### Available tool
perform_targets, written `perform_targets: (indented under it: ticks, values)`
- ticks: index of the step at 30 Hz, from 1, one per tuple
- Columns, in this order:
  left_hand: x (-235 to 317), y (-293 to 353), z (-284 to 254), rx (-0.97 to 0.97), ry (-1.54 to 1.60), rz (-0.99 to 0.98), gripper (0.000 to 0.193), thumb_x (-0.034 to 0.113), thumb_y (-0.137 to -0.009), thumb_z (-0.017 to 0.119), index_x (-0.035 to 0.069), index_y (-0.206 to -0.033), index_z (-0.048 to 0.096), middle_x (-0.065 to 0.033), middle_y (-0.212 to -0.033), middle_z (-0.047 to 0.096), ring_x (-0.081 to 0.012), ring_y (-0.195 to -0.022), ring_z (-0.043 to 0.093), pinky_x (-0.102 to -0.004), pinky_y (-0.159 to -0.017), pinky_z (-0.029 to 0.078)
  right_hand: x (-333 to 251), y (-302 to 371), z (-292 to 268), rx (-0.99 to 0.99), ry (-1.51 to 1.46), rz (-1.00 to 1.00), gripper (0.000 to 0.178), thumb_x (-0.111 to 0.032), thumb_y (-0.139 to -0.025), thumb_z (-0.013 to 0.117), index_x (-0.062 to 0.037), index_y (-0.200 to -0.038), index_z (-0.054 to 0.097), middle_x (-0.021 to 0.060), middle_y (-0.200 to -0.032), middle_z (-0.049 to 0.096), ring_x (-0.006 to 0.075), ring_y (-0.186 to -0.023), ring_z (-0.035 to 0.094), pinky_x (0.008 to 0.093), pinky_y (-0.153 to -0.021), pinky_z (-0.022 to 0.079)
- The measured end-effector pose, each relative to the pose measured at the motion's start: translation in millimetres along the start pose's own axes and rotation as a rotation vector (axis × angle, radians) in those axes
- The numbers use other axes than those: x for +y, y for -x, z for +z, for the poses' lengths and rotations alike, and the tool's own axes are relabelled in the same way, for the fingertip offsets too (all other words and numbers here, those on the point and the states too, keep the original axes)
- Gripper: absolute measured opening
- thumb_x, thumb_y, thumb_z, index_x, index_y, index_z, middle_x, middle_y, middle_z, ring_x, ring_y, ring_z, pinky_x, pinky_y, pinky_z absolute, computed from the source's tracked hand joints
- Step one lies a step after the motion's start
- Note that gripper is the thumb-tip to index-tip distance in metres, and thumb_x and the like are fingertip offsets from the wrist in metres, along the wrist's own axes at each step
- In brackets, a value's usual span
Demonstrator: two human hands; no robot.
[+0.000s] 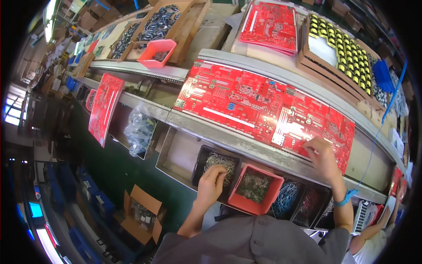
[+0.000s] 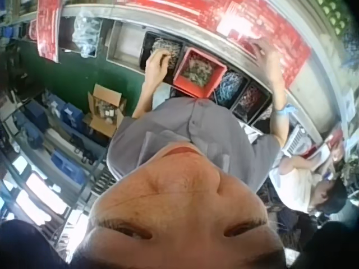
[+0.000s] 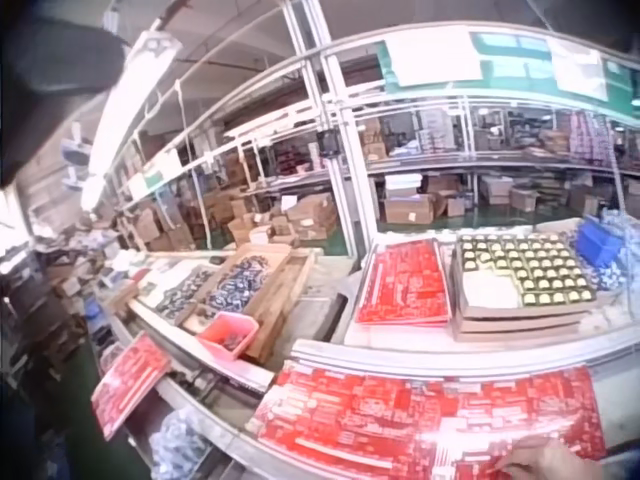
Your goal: The person places circuit boards onto the conveyor track, rearranges component bins on the workstation, and inserts electronic components from the bins into the boards by hand.
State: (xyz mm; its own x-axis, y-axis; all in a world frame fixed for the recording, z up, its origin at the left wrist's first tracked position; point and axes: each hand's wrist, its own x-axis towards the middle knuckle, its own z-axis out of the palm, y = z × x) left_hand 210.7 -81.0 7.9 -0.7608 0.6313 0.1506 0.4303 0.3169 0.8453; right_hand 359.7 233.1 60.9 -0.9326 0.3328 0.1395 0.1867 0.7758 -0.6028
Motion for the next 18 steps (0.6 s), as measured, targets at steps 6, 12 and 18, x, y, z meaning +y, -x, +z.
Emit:
perform_targets:
  ticks: [6,12,18]
  values:
    - [5.6,1.7,-4.3,0.035,0.028,-0.105,0.010,-0.007,-0.081,0.063,-0.002,-0.089,0.062,-0.0077,-0.084,0.061,-0.0104,-0.065,0.058,-0.0218,-0.058,0.046,24.2,-7.8,-9.1,0.118,0.058,0.089,0.011,0.003,-0.075,0.065,0.0003,-0.086,0.066,0.0147,-0.078,0.062,0.0313,-0.074,0.061,0.0368,-0.066,0.049]
    - [-5.1,7.4,-3.2,0.038,0.189,-0.235,0.006,-0.009,-0.084,0.058,-0.004,-0.087,0.058,-0.0063,-0.083,0.058,-0.0079,-0.062,0.057,-0.0202,-0.055,0.046,44.5,-8.8,-15.2,0.208,0.082,0.070,0.011,0.002,-0.076,0.066,-0.0009,-0.087,0.066,0.0135,-0.078,0.062,0.0282,-0.071,0.060,0.0350,-0.063,0.048]
    - [-5.2,7.3,-3.0,0.020,0.212,-0.194,0.006,-0.005,-0.091,0.049,0.000,-0.090,0.053,-0.0062,-0.087,0.058,-0.0074,-0.062,0.054,-0.0192,-0.055,0.043,57.7,-30.5,-10.0,0.271,0.183,-0.026,0.011,-0.001,-0.078,0.066,-0.0026,-0.089,0.066,0.0123,-0.080,0.063,0.0283,-0.069,0.060,0.0347,-0.060,0.049]
